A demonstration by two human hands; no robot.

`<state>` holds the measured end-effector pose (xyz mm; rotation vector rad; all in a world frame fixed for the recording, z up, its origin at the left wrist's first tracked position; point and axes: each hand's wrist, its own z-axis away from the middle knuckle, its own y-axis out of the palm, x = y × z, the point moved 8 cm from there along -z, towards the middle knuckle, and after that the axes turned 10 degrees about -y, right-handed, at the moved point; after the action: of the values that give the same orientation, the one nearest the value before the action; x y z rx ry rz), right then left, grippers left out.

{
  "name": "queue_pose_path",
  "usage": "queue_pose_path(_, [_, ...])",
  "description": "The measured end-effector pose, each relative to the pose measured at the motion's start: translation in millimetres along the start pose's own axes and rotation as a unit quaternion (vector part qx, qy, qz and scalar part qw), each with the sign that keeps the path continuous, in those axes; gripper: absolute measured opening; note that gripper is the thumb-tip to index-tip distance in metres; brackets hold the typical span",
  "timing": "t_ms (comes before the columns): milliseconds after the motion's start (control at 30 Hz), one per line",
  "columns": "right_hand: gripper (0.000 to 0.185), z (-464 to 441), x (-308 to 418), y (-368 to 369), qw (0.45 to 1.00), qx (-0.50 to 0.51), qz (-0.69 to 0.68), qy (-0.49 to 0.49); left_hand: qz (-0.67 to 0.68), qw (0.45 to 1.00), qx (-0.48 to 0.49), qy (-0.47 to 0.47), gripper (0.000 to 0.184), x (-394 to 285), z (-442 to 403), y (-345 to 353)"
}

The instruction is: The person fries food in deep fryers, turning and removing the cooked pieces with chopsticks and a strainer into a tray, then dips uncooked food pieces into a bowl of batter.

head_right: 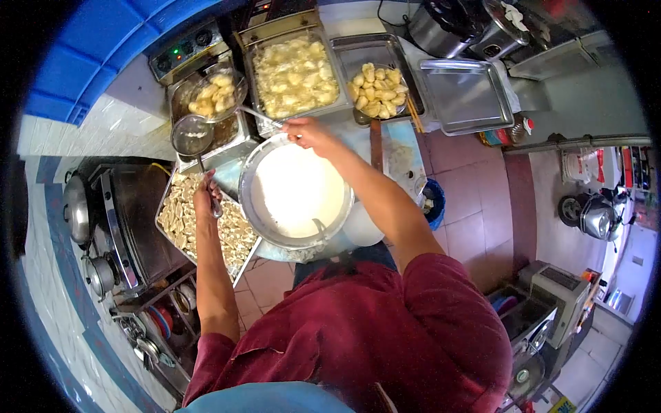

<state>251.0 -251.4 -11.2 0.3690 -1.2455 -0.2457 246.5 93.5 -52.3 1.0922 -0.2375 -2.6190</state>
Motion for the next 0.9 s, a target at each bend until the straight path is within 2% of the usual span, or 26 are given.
queue_pose_path(67, [0.014,13.7,25.2,-41.0,0.999,-0.006,-0.016,-0.041,0.002,1.000,0.001,0.002,0.038,1.3,-1.1,2.7])
queue_pose_path(133, [0.013,30.7,49.2,-97.5,0.997,-0.057,0.040,-0.036,0.004,1.000,0.005,0.003,0.036,2.5,-0.2,8.7])
queue_pose_path(200, [0.019,42.0,65.6,-161.4,0.994,-0.097,0.018,-0.038,0.008,1.000,-0.002,0.007,0.036,4.4,-0.9,13.6])
queue_pose_path(267, [0.017,55.8,92.1,-219.4,0.980,-0.160,0.104,-0.062,0.007,1.000,-0.010,0.009,0.038,7.3,-0.5,17.5])
queue_pose_path(333, [0.023,63.3,111.6,-273.0,0.961,-0.223,0.144,-0.073,0.007,1.000,-0.016,0.010,0.042,9.3,0.0,23.2])
queue_pose_path(433, [0.029,49.6,105.3,-374.3,0.957,-0.239,0.152,-0.067,-0.002,0.999,-0.024,0.021,0.048,13.4,11.5,39.6])
queue_pose_path(567, [0.021,41.7,85.3,-453.4,0.948,-0.250,0.199,-0.014,-0.043,0.997,-0.032,0.052,0.053,16.5,22.9,56.9])
queue_pose_path(633, [0.013,43.6,72.9,-473.9,0.945,-0.245,0.218,-0.014,-0.042,0.997,-0.006,0.071,0.053,15.8,25.4,58.2])
queue_pose_path(667, [0.012,41.4,62.6,-478.8,0.945,-0.236,0.226,-0.010,-0.029,0.998,-0.026,0.056,0.054,14.9,28.9,61.7])
queue_pose_path(733, [0.016,41.8,47.9,-490.9,0.952,-0.224,0.205,-0.030,-0.053,0.993,-0.051,0.087,0.054,8.6,45.6,73.9])
queue_pose_path(800, [0.025,42.8,33.7,-508.4,0.925,-0.238,0.278,-0.099,-0.039,0.995,-0.067,0.066,0.054,9.3,35.2,56.6])
queue_pose_path(833, [0.028,26.3,14.1,-551.0,0.901,-0.214,0.373,-0.068,-0.037,0.993,-0.085,0.071,0.052,5.1,49.3,70.2])
queue_pose_path(867, [0.031,10.3,-4.4,-579.8,0.863,-0.189,0.466,-0.044,-0.014,0.993,-0.087,0.079,0.049,4.6,51.8,72.4])
queue_pose_path(900, [0.032,17.9,-0.1,-571.5,0.792,-0.223,0.567,-0.043,-0.023,0.992,-0.080,0.095,0.046,2.8,53.7,73.9])
